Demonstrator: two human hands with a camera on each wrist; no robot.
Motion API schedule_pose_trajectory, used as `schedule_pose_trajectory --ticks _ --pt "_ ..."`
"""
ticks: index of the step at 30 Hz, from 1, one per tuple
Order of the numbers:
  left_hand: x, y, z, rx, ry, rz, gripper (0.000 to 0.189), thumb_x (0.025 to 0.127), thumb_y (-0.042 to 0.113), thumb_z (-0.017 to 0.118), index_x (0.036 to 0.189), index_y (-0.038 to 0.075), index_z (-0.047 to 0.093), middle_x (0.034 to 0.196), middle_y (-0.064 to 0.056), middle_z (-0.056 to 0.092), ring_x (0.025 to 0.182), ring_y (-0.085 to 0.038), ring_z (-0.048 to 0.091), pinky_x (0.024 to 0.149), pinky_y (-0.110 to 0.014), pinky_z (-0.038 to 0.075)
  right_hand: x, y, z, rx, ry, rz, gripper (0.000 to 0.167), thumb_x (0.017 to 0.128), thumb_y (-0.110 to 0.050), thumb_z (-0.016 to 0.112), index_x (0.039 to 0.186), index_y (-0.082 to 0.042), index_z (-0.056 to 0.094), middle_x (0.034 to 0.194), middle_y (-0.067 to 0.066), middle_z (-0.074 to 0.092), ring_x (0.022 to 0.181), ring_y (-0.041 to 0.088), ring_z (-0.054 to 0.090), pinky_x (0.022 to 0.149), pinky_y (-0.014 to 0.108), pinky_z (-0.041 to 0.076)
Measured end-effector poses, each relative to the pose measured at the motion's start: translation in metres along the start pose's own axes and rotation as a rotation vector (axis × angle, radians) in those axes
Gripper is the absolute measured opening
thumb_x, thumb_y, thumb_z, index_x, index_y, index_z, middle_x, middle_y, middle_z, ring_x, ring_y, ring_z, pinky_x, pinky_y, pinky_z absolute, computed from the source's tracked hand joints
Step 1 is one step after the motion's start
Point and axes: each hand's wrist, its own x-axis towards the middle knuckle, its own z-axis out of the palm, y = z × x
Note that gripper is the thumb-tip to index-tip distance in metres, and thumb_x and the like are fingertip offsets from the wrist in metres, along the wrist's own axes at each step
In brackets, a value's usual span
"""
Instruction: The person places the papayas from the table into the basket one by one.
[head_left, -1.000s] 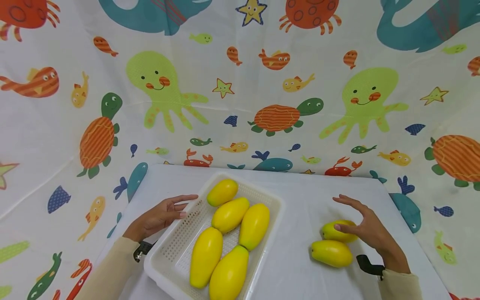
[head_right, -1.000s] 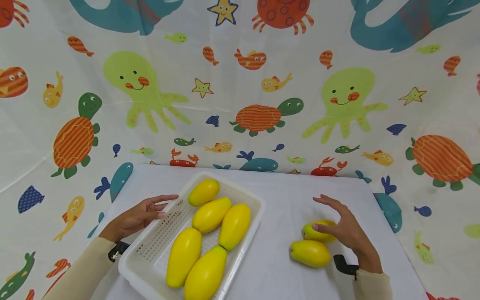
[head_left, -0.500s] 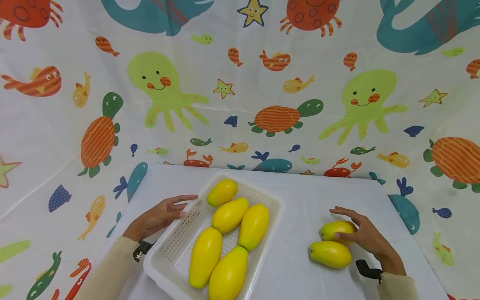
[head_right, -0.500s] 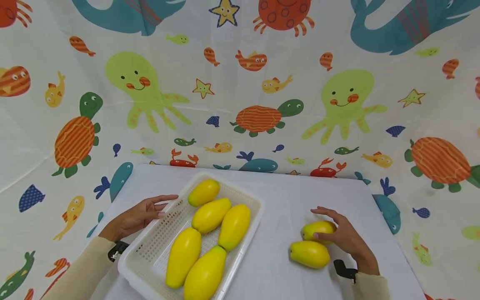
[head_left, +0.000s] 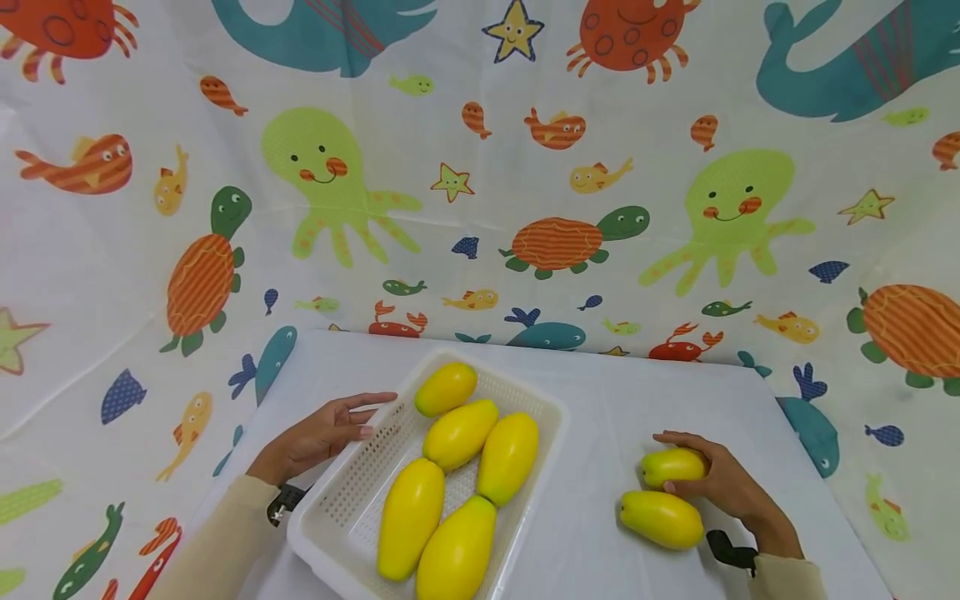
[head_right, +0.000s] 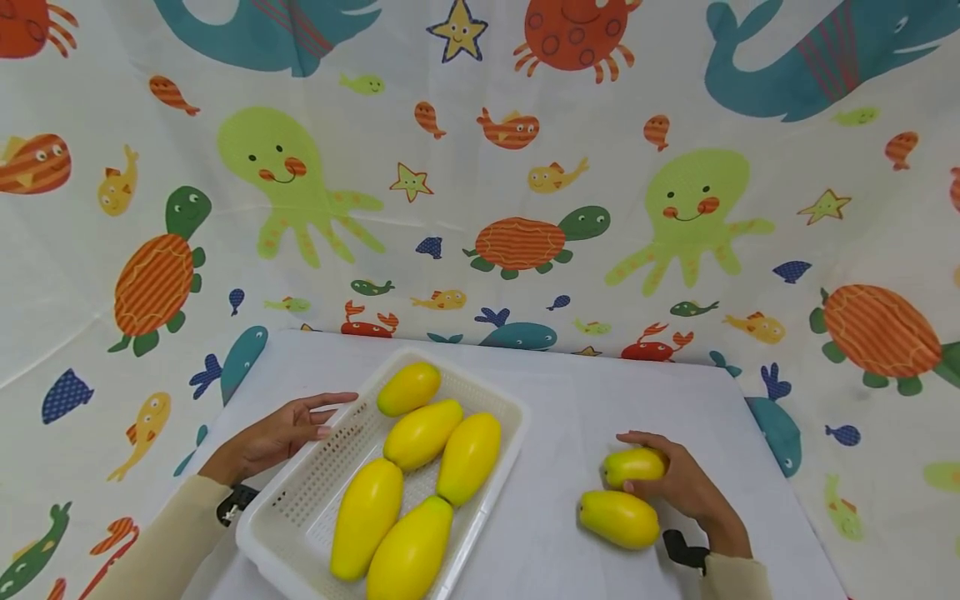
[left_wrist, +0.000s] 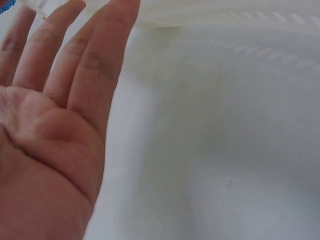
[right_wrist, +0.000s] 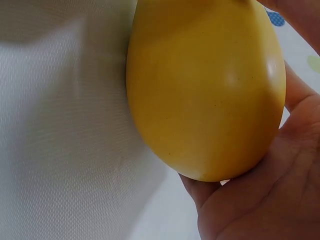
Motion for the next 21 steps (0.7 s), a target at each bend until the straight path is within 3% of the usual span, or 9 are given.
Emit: schedule_pose_trajectory --ticks 2,8,14,21 --pt "0.000 0.000 0.001 0.002 0.003 -0.001 0.063 0.110 -0.002 0.046 0.167 0.021 0.034 0.163 -0.008 0.053 0.136 -0.041 0.064 0.106 -0.058 0.054 -0.001 0.001 0.001 -0.003 -0.011 0.003 0.076 0.086 -0.030 0.088 0.153 -0.013 0.057 0.162 0.024 0.047 0.136 0.043 0.052 0.115 0.068 0.048" --pt "-0.001 0.000 0.001 0.008 0.003 0.002 0.063 0.110 -0.002 0.048 0.167 0.021 0.034 0.162 -0.008 0.054 0.135 -0.041 0.065 0.105 -0.058 0.054 0.000 0.002 0.002 0.012 -0.032 0.008 0.076 0.085 -0.028 0.089 0.153 -0.013 0.057 0.156 0.022 0.054 0.124 0.034 0.056 0.113 0.064 0.050" --pt "0.000 0.000 0.001 0.000 -0.008 0.003 0.063 0.110 -0.002 0.047 0.167 0.021 0.034 0.163 -0.009 0.053 0.135 -0.041 0.065 0.105 -0.058 0.054 -0.003 0.001 0.005 0.003 0.013 0.018 0.077 0.084 -0.029 0.090 0.152 -0.014 0.057 0.152 0.018 0.059 0.121 0.031 0.057 0.111 0.057 0.053" --pt "0.000 0.002 0.002 0.012 0.006 -0.010 0.063 0.110 -0.001 0.047 0.167 0.023 0.035 0.162 -0.007 0.054 0.135 -0.040 0.065 0.106 -0.057 0.054 -0.004 -0.012 0.000 -0.008 0.077 0.001 0.075 0.086 -0.028 0.090 0.152 -0.019 0.057 0.151 0.016 0.060 0.121 0.029 0.057 0.098 0.024 0.053"
